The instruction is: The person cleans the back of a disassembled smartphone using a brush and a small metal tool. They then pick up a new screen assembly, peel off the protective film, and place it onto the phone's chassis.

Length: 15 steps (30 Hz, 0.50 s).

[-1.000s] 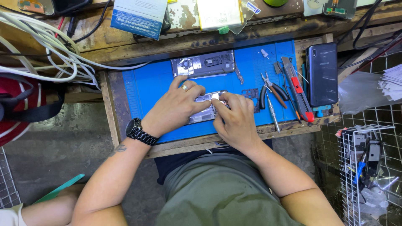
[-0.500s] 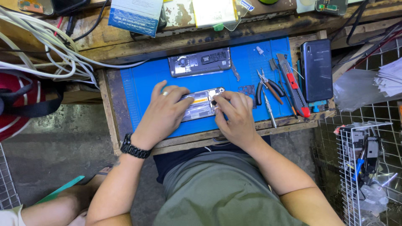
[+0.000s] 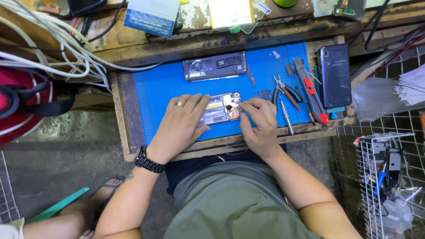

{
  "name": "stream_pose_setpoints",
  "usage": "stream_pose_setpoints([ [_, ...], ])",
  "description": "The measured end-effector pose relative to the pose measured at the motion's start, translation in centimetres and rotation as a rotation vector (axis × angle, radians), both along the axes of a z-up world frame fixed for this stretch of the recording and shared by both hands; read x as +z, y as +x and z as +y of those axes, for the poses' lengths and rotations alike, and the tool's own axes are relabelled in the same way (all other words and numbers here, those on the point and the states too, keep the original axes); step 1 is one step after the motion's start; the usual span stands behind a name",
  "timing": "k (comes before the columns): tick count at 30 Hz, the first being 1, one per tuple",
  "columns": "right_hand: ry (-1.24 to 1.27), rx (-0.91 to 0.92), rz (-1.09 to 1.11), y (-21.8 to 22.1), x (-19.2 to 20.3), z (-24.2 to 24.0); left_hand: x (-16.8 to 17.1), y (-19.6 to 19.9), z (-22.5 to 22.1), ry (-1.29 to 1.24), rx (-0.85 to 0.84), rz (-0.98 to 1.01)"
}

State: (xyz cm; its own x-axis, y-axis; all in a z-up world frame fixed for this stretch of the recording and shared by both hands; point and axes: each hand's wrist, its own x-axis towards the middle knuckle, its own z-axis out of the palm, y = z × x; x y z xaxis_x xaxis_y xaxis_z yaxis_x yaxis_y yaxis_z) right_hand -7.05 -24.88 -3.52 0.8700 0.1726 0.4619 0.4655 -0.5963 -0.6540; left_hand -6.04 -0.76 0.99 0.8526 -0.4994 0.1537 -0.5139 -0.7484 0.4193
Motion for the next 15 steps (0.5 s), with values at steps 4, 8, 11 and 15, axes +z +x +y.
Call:
stream_pose_setpoints([
  [4,0.081,-0.033,0.027,-0.4,-0.5,-0.5,-0.3,0.8,-0.5,-0.009,0.050,0.046],
  [8,0.093,-0.031,0.033,-0.4,-0.7,-0.3,-0.3,2.0,-0.8,0.050,0.060,0.188],
  [11,0.097,-0.031,0.030,-0.3,-0.6,-0.4,0.0,2.6,-1.2,0.106,0.062,0.268],
  [15,0.108,-0.034,0.033,-0.4,-0.6,-0.5,-0.4,2.5,-1.3,0.040,0.090,0.311],
])
